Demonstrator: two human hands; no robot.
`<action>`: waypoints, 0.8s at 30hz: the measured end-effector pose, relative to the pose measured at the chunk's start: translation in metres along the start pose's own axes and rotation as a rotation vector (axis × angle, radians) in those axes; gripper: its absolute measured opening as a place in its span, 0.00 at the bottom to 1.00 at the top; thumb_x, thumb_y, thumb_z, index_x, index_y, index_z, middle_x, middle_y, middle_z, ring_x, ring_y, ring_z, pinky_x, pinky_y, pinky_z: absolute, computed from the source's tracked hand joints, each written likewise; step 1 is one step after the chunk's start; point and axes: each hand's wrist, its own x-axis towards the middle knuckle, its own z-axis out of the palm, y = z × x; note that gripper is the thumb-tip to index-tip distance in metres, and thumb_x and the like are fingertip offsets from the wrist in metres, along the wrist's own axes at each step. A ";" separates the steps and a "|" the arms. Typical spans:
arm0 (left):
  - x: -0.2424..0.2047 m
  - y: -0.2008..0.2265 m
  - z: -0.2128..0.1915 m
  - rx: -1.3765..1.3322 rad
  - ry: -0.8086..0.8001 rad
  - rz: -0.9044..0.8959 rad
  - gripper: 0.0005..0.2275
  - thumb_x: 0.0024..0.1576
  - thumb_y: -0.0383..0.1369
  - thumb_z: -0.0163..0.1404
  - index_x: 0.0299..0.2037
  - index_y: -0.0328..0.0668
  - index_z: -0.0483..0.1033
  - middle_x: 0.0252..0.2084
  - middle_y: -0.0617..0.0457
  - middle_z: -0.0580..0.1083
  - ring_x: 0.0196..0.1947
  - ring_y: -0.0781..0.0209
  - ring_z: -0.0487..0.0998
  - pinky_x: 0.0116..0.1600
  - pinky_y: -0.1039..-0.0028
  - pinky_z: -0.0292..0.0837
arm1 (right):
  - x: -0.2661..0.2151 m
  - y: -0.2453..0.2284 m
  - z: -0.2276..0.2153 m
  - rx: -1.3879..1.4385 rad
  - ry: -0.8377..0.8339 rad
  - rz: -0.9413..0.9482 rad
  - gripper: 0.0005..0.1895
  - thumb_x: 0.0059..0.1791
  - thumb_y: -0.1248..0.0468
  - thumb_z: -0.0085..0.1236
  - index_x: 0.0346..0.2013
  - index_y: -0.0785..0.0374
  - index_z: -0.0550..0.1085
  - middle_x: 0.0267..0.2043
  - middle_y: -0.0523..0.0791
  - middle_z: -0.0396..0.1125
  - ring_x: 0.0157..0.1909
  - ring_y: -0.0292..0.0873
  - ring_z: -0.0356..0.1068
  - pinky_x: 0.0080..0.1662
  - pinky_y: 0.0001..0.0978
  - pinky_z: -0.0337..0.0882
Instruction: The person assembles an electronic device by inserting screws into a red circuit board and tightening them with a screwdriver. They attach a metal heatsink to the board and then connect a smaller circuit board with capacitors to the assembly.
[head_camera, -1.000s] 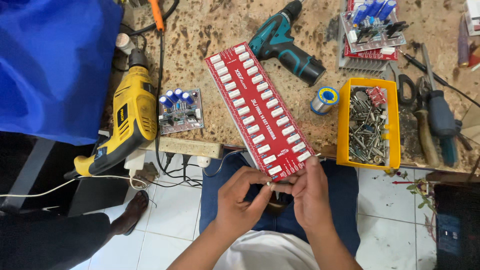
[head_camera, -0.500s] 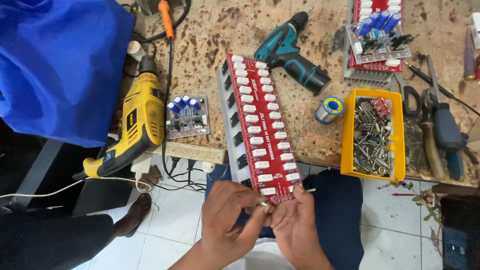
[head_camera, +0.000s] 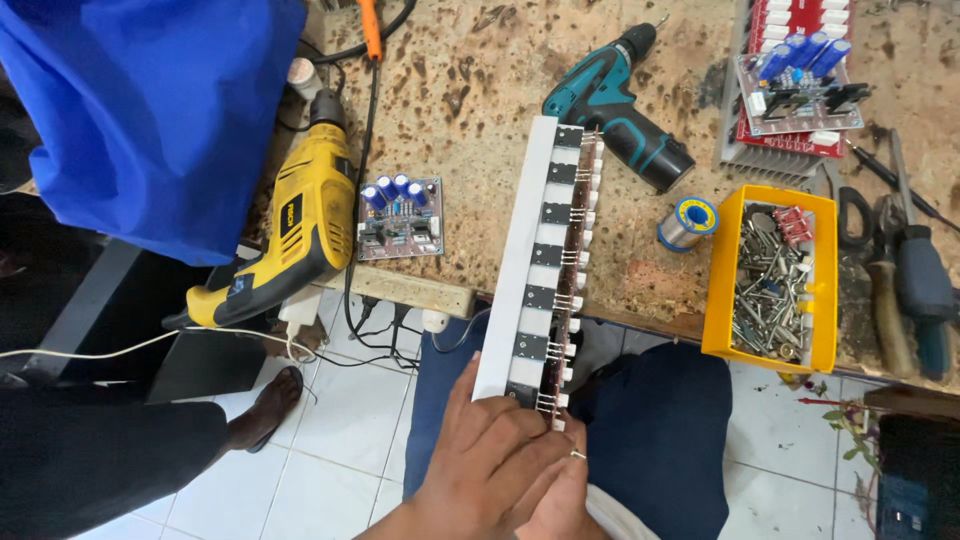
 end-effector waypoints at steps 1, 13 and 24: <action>-0.001 -0.003 -0.002 -0.006 0.000 -0.001 0.04 0.62 0.31 0.53 0.42 0.42 0.80 0.41 0.50 0.74 0.41 0.51 0.72 0.65 0.33 0.61 | -0.007 -0.019 -0.002 -0.001 -0.003 -0.005 0.16 0.44 0.74 0.61 0.41 0.57 0.67 0.31 0.38 0.60 0.35 0.30 0.67 0.39 0.15 0.69; -0.013 -0.001 0.004 0.001 0.018 -0.086 0.08 0.60 0.30 0.60 0.46 0.48 0.78 0.46 0.47 0.69 0.46 0.49 0.72 0.69 0.38 0.62 | -0.068 -0.040 0.036 -2.472 -0.213 -1.319 0.21 0.55 0.55 0.57 0.55 0.69 0.70 0.41 0.48 0.67 0.30 0.38 0.65 0.33 0.26 0.65; -0.029 0.011 0.029 -0.039 0.259 -0.249 0.09 0.58 0.25 0.60 0.45 0.51 0.81 0.63 0.39 0.61 0.68 0.33 0.65 0.72 0.44 0.69 | 0.100 0.030 0.197 -3.071 0.532 -1.248 0.33 0.54 0.46 0.46 0.71 0.56 0.59 0.64 0.48 0.57 0.56 0.42 0.64 0.47 0.33 0.69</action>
